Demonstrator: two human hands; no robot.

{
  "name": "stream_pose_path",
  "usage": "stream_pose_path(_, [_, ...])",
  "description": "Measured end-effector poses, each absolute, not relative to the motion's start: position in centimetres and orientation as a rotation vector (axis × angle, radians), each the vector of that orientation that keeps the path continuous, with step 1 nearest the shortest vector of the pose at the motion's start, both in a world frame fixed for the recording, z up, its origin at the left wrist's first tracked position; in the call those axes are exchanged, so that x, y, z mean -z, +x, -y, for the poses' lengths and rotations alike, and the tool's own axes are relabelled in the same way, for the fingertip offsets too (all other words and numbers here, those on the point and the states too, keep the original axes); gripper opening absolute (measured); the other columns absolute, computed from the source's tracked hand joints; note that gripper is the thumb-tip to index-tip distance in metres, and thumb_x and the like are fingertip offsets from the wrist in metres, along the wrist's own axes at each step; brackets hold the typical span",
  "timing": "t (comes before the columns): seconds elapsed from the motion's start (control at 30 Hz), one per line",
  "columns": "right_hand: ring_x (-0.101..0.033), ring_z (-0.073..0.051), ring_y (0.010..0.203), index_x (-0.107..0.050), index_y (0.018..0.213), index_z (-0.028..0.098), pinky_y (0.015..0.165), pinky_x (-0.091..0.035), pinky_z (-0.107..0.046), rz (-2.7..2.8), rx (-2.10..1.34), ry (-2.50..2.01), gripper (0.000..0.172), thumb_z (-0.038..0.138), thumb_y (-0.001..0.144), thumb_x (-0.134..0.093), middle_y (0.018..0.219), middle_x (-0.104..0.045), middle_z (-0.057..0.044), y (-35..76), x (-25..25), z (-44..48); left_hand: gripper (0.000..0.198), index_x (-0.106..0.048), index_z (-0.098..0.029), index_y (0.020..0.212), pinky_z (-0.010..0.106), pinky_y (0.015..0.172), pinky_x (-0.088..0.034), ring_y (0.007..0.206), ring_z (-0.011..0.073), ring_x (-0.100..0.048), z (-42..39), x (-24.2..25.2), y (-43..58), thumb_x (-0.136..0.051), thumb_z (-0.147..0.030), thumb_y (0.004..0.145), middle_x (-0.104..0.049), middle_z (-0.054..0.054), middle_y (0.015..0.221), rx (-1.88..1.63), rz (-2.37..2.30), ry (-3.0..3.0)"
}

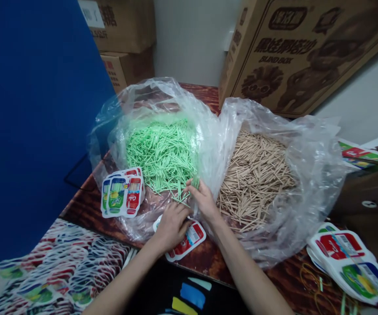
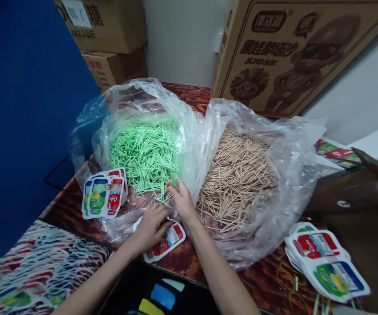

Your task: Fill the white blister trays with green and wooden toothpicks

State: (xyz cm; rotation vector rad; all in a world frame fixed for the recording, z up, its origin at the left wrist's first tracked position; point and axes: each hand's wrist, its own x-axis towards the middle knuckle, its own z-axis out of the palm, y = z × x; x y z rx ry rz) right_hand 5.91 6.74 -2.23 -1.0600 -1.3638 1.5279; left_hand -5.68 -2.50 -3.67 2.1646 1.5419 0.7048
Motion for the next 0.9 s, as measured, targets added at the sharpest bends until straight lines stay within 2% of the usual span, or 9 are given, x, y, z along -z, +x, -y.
stream_pose_path(0.1, [-0.059,-0.016,0.076,-0.054,0.086,0.022,0.070,-0.045,-0.027,1.535,-1.427,-1.137,0.012,0.032,0.081,-0.051,0.077,-0.062,0.001,6.0,3.3,-5.7,0.019,-0.061,-0.023,0.105,0.041,0.084,-0.042,0.093,0.0236,-0.055,2.4,3.4,-6.3,-0.054,-0.028,0.089,-0.065,0.006,0.096,-0.737,-1.488,2.128])
stream_pose_path(0.23, [-0.060,-0.016,0.077,-0.054,0.089,0.022,0.071,-0.045,-0.026,1.526,-1.458,-1.113,0.012,0.031,0.084,-0.048,0.079,-0.063,0.000,6.2,3.8,-4.8,0.023,-0.059,-0.022,0.111,0.039,0.085,-0.044,0.096,0.0227,-0.058,2.2,3.1,-7.1,-0.051,-0.030,0.091,-0.066,0.007,0.102,-0.870,-1.564,2.015])
stream_pose_path(0.4, [-0.060,-0.018,0.082,-0.059,0.080,0.021,0.080,-0.044,-0.029,1.626,-1.423,-1.052,0.012,0.027,0.083,-0.050,0.079,-0.064,-0.001,6.1,4.1,-4.2,0.030,-0.051,-0.021,0.119,0.044,0.091,-0.043,0.106,0.0262,-0.055,2.9,3.0,-8.3,-0.052,-0.025,0.089,-0.062,0.010,0.113,-1.031,-1.850,1.879])
stream_pose_path(0.6, [-0.064,-0.020,0.088,-0.066,0.083,0.021,0.085,-0.046,-0.034,1.624,-1.438,-1.045,0.017,0.026,0.085,-0.051,0.086,-0.070,-0.003,6.4,4.6,-3.9,0.039,-0.048,-0.022,0.123,0.045,0.092,-0.041,0.108,0.0298,-0.053,5.4,3.3,-9.3,-0.057,-0.030,0.086,-0.059,0.013,0.114,-1.119,-2.179,1.868])
stream_pose_path(0.73, [-0.065,-0.020,0.094,-0.068,0.087,0.022,0.091,-0.046,-0.036,1.614,-1.460,-1.024,0.018,0.024,0.085,-0.051,0.092,-0.072,-0.003,6.7,5.1,-3.8,0.028,-0.056,-0.022,0.104,0.042,0.077,-0.044,0.088,0.0285,-0.056,6.2,4.2,-9.7,-0.062,-0.037,0.081,-0.062,0.008,0.092,-0.954,-2.229,1.873])
stream_pose_path(0.83, [-0.065,-0.020,0.093,-0.069,0.088,0.022,0.090,-0.046,-0.036,1.639,-1.447,-1.031,0.018,0.022,0.084,-0.051,0.093,-0.072,-0.003,6.7,5.1,-3.8,0.010,-0.054,-0.022,0.084,0.037,0.069,-0.043,0.075,0.0240,-0.054,6.0,4.6,-9.6,-0.056,-0.032,0.085,-0.057,0.004,0.078,-0.977,-2.201,1.836])
stream_pose_path(0.9, [-0.064,-0.020,0.093,-0.068,0.088,0.022,0.088,-0.046,-0.035,1.649,-1.428,-1.036,0.016,0.022,0.084,-0.053,0.093,-0.071,-0.004,6.7,5.0,-3.8,0.013,-0.050,-0.022,0.076,0.034,0.065,-0.042,0.072,0.0215,-0.053,5.7,4.6,-9.7,-0.051,-0.026,0.088,-0.055,0.002,0.073,-1.030,-2.139,1.841])
